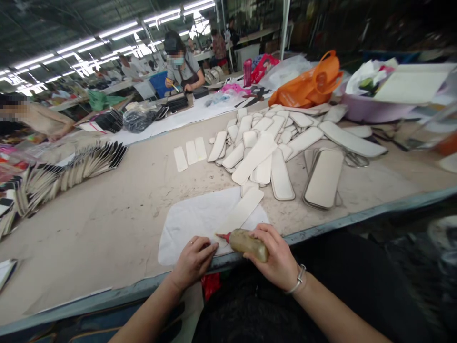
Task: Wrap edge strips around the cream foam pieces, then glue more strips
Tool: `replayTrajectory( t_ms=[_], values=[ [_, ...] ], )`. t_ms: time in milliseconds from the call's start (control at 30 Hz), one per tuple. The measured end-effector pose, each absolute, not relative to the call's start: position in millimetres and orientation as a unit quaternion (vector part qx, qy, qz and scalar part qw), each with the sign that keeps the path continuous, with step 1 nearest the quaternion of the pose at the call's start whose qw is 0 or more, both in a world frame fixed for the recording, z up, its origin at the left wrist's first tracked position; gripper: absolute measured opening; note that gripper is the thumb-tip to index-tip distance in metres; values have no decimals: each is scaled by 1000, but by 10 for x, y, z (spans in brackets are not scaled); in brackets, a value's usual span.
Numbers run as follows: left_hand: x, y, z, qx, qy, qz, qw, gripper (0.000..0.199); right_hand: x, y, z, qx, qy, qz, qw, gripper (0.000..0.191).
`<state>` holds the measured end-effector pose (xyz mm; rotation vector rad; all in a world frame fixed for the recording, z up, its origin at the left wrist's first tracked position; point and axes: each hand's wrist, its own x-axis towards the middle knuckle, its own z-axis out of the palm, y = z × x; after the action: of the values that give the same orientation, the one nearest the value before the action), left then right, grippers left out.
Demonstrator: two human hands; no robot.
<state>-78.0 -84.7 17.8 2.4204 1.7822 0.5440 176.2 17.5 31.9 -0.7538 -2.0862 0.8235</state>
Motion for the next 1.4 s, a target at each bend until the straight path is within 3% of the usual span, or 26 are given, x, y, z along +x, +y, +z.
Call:
replayTrajectory(
  t_ms=[700,900,1100,1400],
  values=[
    [-807,-842,135,811,552,185,55,33,2036,851,204,-442,-770,82,454,40],
    [-789,-845,148,805,562,187,44,29,2016,650,338,-387,-762,177,487,45],
    [-778,-853,157,799,576,167,50,29,1871,280,384,-293,-795,329,418,46],
    [-771,-852,154,796,579,171,43,27,1856,211,384,-288,-811,354,366,46]
  ],
)
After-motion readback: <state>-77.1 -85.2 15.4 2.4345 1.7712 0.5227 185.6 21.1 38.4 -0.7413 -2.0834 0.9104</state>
